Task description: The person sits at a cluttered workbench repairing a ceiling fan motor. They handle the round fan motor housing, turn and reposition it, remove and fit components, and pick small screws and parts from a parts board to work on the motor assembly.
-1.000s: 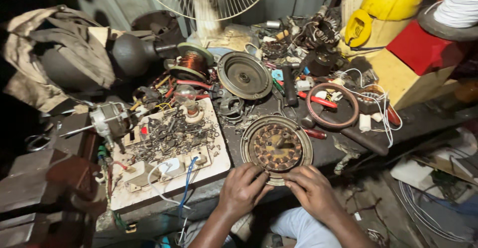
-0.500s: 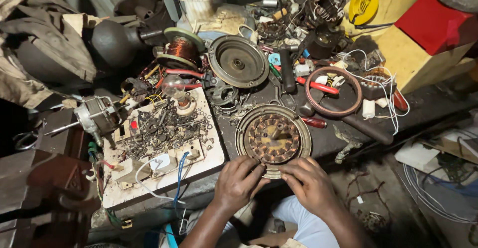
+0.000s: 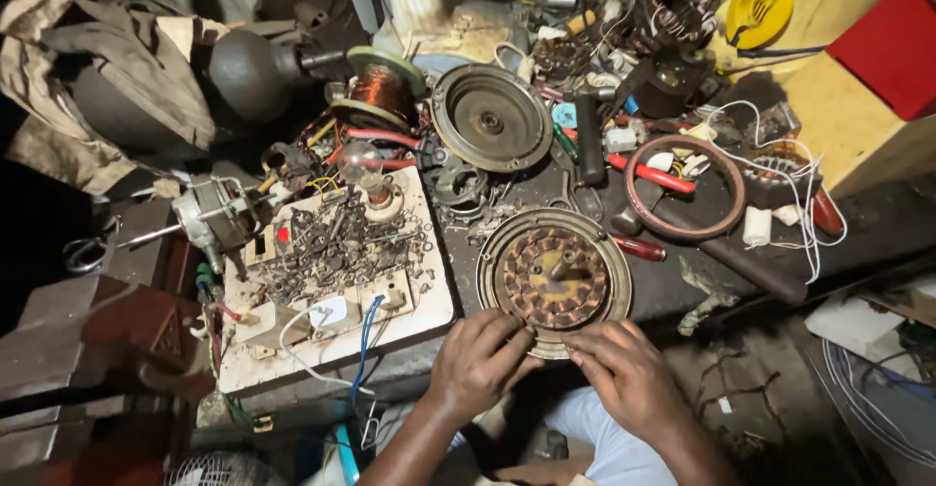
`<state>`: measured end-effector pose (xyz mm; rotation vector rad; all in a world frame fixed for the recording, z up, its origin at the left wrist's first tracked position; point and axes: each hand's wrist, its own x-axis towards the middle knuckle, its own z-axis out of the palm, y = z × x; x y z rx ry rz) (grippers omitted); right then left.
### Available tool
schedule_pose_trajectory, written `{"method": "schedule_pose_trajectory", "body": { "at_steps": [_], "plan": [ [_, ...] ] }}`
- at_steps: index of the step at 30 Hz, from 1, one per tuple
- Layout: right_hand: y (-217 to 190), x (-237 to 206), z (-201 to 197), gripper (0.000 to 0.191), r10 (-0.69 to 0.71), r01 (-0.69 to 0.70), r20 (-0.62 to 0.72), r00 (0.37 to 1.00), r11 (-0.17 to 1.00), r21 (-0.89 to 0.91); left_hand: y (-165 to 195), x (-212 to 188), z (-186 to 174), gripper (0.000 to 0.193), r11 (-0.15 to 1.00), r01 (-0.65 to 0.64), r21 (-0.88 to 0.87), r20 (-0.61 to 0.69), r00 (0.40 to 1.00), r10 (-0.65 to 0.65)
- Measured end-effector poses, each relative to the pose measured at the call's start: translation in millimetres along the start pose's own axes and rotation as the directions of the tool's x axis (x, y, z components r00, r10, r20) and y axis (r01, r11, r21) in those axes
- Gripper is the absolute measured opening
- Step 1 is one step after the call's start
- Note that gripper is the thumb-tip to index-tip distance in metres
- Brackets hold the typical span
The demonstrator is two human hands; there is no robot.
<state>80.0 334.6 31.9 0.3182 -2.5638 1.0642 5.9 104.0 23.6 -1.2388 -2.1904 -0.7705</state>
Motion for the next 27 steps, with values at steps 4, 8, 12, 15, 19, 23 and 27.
{"method": "schedule_pose_trajectory", "body": {
  "at_steps": [4,8,12,15,19,23,27],
  "plan": [
    [1.1,0.6,3.2,0.019,-0.007,0.007,-0.029,1.000,1.000,-0.007,-0.7,-2.3,1.3,0.037,1.000,-0.007,0.011,-0.009,1.000,0.007],
    [-3.9,0.1,4.1,0.019,-0.004,0.002,-0.053,0.999,0.999,-0.036,0.9,-4.5,2.3,0.037,1.000,0.004,0.008,-0.009,1.000,-0.004],
    [-10.9,-0.3,6.0,0.019,-0.007,0.002,-0.076,0.997,0.997,-0.072,2.8,-2.9,-1.5,0.036,1.000,0.020,-0.011,-0.018,1.000,-0.021],
    [-11.7,0.5,4.2,0.020,-0.008,0.003,-0.065,0.998,0.997,-0.081,5.8,3.1,-12.8,0.038,0.992,0.054,-0.112,-0.045,0.997,-0.059],
    [-7.7,2.6,0.3,0.019,0.016,-0.018,-0.043,0.999,0.999,-0.044,0.3,29.5,-30.6,0.025,0.973,0.199,-0.118,0.053,0.980,-0.194],
    [-6.3,1.6,-1.0,0.020,-0.006,0.005,-0.041,0.999,1.000,-0.025,-22.3,72.4,-42.8,0.027,0.988,0.153,0.006,0.182,0.972,-0.152],
    [-6.6,0.9,-1.8,0.021,-0.045,0.044,-0.046,0.998,0.999,-0.016,-43.9,118.9,-33.5,0.018,0.996,-0.042,0.073,0.374,0.927,0.012]
  ]
}}
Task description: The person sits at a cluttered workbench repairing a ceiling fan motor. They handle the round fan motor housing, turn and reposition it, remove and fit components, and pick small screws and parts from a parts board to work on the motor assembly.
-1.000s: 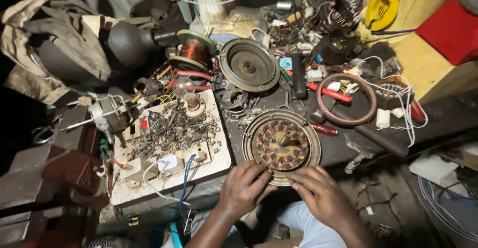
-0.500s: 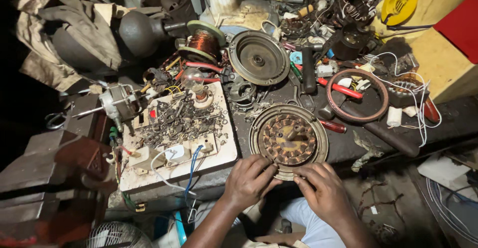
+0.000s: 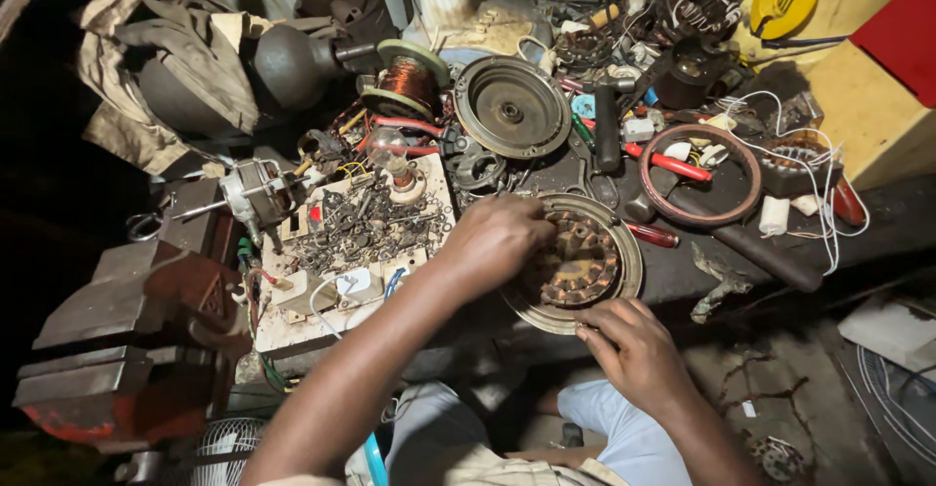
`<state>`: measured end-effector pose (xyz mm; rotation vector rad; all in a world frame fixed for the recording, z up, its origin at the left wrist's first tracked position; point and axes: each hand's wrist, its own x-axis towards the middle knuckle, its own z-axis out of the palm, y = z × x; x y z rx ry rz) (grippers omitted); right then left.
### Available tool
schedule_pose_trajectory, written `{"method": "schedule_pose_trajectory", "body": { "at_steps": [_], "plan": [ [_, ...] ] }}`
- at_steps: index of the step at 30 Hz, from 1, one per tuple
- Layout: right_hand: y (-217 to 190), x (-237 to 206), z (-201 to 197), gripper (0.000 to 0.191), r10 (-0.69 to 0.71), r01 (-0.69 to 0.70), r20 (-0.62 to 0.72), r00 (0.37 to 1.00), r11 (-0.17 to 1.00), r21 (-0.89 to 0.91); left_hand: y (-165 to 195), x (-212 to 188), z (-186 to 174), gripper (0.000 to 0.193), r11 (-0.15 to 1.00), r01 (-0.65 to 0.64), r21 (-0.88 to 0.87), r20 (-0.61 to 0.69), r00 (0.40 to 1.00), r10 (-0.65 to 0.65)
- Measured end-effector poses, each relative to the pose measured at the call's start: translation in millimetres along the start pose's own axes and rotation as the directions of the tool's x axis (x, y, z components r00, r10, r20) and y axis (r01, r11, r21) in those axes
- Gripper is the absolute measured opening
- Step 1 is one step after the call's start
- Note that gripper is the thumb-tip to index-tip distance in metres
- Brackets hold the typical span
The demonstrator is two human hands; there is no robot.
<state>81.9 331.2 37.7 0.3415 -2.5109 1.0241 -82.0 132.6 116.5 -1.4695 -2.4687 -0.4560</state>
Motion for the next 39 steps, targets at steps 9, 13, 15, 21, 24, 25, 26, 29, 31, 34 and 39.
{"method": "schedule_pose_trajectory", "body": {
  "at_steps": [9,13,15,21,24,25,26,29,31,34,39],
  "plan": [
    [0.2,1.1,-4.6,0.019,-0.033,0.033,-0.005,0.999,0.999,0.026,-2.3,22.5,26.4,0.016,0.967,-0.106,0.231,0.241,0.969,0.049],
    [-1.6,0.9,-4.9,0.018,0.012,-0.012,0.009,1.000,0.999,0.045,3.3,25.9,27.9,0.015,0.978,-0.036,0.205,0.282,0.959,-0.024],
    [-2.2,1.0,-5.1,0.018,0.011,-0.011,0.008,1.000,0.999,0.039,4.7,27.3,25.9,0.015,0.980,-0.032,0.199,0.266,0.964,-0.023],
    [-0.9,1.6,-5.0,0.018,-0.013,0.013,0.001,1.000,0.999,0.041,-5.5,40.7,22.1,0.020,0.996,0.044,0.074,0.403,0.913,-0.070],
    [0.5,1.5,-3.7,0.018,-0.012,0.012,0.005,1.000,0.999,0.032,-12.4,48.8,24.7,0.022,0.997,0.057,0.057,0.418,0.906,-0.076],
    [1.1,1.3,-3.3,0.018,-0.011,0.011,0.006,1.000,1.000,0.026,-13.8,51.5,26.1,0.019,0.997,0.042,0.067,0.393,0.917,-0.065],
    [1.6,1.2,-3.0,0.018,-0.018,0.018,0.002,1.000,1.000,0.025,-15.3,54.2,27.0,0.022,0.997,0.040,0.070,0.418,0.906,-0.065],
    [3.1,0.5,-2.6,0.018,-0.025,0.025,-0.003,1.000,0.999,0.029,-18.0,61.1,27.4,0.027,0.996,0.052,0.067,0.496,0.865,-0.078],
    [3.6,0.0,-2.7,0.017,-0.016,0.016,0.003,1.000,0.999,0.039,-17.8,62.8,26.2,0.028,0.994,0.089,0.056,0.549,0.829,-0.105],
    [3.6,0.0,-2.7,0.017,-0.006,0.005,0.010,1.000,1.000,0.026,-17.0,60.8,22.3,0.024,0.997,0.075,0.018,0.514,0.855,-0.074],
    [1.3,0.9,-2.3,0.019,-0.008,0.008,0.014,1.000,1.000,0.013,-17.6,57.7,17.7,0.022,0.997,0.050,-0.057,0.519,0.855,-0.013]
  ]
}}
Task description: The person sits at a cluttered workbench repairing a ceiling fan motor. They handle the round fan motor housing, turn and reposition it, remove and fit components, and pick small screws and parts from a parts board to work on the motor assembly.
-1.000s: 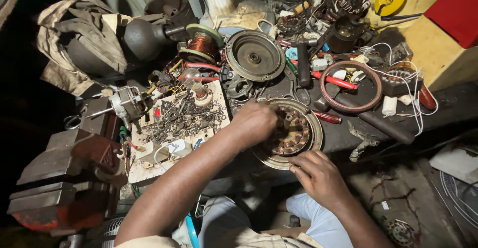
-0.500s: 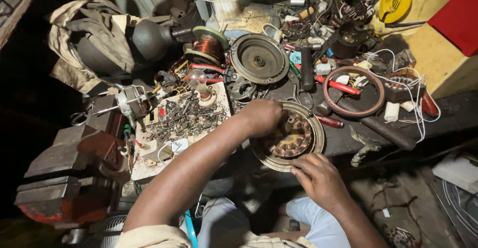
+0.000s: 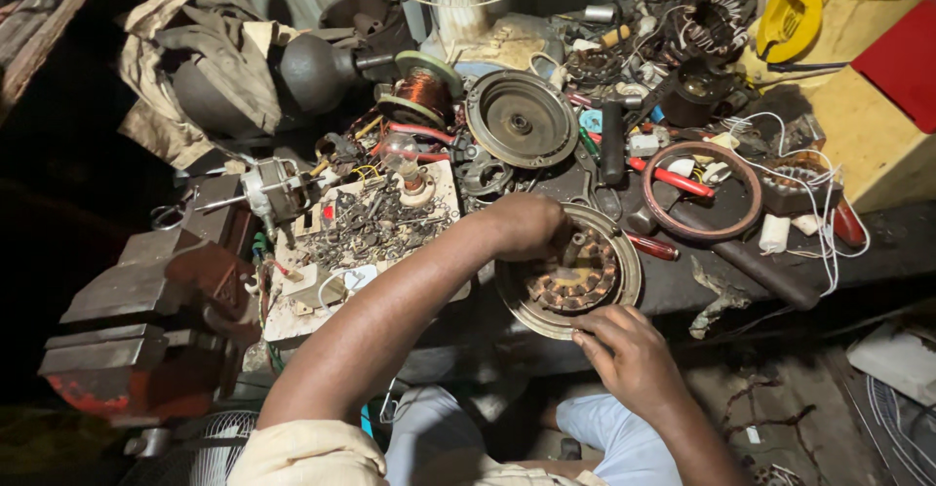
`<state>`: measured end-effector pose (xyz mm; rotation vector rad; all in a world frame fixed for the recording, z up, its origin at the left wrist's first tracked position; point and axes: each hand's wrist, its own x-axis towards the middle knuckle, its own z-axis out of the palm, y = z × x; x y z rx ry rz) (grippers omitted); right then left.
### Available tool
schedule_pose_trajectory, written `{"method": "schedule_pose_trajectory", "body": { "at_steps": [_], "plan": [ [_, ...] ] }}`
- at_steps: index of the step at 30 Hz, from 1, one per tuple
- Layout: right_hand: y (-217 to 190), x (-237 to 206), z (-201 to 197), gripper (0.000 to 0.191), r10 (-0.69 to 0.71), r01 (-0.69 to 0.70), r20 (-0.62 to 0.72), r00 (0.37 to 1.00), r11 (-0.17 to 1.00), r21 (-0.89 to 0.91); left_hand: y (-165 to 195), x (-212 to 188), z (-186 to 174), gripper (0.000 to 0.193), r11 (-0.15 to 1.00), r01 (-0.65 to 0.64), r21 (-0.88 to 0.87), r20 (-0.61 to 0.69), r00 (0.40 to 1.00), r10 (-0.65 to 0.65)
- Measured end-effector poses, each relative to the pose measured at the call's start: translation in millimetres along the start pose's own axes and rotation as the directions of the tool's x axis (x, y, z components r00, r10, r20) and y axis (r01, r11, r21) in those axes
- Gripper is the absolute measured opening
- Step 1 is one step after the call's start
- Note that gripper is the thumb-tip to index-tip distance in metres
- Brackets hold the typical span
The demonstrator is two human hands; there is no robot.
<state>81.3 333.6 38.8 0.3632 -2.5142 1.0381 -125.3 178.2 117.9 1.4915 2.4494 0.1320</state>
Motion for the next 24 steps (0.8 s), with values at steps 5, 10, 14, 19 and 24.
{"method": "schedule_pose_trajectory", "body": {
  "at_steps": [5,10,14,19,24],
  "plan": [
    [-2.3,0.9,-0.3,0.021,0.039,-0.039,0.001,0.999,0.999,0.002,0.0,1.2,-0.6,0.025,1.000,0.014,-0.023,0.001,1.000,-0.014],
    [-2.7,1.1,-0.8,0.020,0.006,-0.006,0.000,1.000,1.000,0.008,1.7,2.1,-2.2,0.023,0.999,0.040,0.017,0.033,0.999,-0.040],
    [-2.5,1.0,0.3,0.019,0.019,-0.019,0.000,1.000,1.000,0.014,3.1,3.8,-2.6,0.024,0.998,0.058,0.030,0.036,0.998,-0.060],
    [-1.4,1.2,1.0,0.019,-0.003,0.003,-0.007,1.000,1.000,0.018,1.7,7.6,-0.1,0.025,0.998,0.045,0.054,0.025,0.999,-0.046],
    [-1.1,1.3,1.0,0.020,0.000,0.000,-0.008,1.000,1.000,0.015,0.9,8.0,3.1,0.027,0.994,0.041,0.105,0.045,0.998,-0.046]
  ]
}}
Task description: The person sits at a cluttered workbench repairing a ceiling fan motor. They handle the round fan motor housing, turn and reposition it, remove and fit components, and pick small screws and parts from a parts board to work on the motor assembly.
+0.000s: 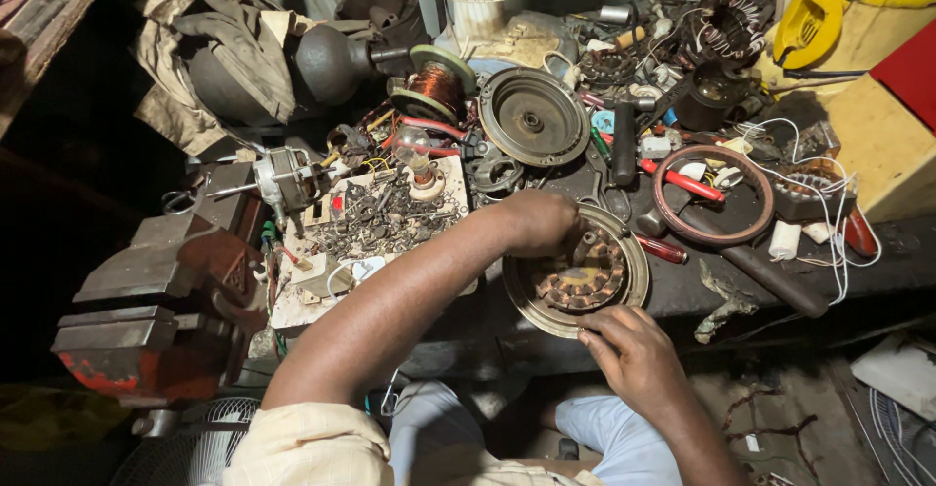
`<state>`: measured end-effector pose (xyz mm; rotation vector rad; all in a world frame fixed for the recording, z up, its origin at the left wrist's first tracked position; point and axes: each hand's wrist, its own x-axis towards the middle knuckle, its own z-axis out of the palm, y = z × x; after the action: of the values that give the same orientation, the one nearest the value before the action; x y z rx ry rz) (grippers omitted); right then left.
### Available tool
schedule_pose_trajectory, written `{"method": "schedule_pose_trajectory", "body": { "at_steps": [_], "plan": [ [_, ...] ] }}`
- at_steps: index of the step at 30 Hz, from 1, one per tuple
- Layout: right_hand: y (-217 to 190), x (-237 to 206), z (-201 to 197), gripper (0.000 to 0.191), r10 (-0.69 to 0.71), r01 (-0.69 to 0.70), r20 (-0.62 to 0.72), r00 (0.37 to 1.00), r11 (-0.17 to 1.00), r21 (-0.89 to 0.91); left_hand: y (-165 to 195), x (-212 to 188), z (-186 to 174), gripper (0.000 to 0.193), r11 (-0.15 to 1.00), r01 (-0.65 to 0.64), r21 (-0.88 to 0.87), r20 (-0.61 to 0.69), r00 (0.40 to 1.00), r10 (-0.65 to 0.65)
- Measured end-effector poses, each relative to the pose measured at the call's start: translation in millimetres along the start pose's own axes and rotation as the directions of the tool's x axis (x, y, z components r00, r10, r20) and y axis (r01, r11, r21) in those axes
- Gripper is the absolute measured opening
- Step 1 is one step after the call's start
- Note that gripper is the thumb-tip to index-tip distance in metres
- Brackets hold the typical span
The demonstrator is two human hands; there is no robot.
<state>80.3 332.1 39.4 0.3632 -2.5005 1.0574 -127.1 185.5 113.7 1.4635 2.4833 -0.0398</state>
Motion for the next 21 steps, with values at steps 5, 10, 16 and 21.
{"method": "schedule_pose_trajectory", "body": {
  "at_steps": [5,10,16,21],
  "plan": [
    [-0.8,-0.1,0.6,0.020,-0.010,0.010,0.002,1.000,1.000,-0.008,1.7,-1.6,4.1,0.031,1.000,-0.029,0.010,-0.037,0.999,0.029],
    [-1.5,0.4,-0.2,0.018,0.016,-0.016,0.009,1.000,1.000,-0.003,0.0,2.5,10.6,0.039,0.997,-0.058,0.044,-0.048,0.997,0.060],
    [-1.6,0.5,-0.5,0.018,0.012,-0.012,0.014,1.000,1.000,-0.006,-1.9,-1.7,17.0,0.028,0.988,-0.118,0.098,-0.169,0.977,0.134],
    [0.1,-2.3,3.6,0.016,-0.021,0.021,-0.015,1.000,1.000,-0.021,2.2,-10.9,18.0,0.036,0.991,-0.120,0.060,-0.182,0.975,0.129]
  ]
}}
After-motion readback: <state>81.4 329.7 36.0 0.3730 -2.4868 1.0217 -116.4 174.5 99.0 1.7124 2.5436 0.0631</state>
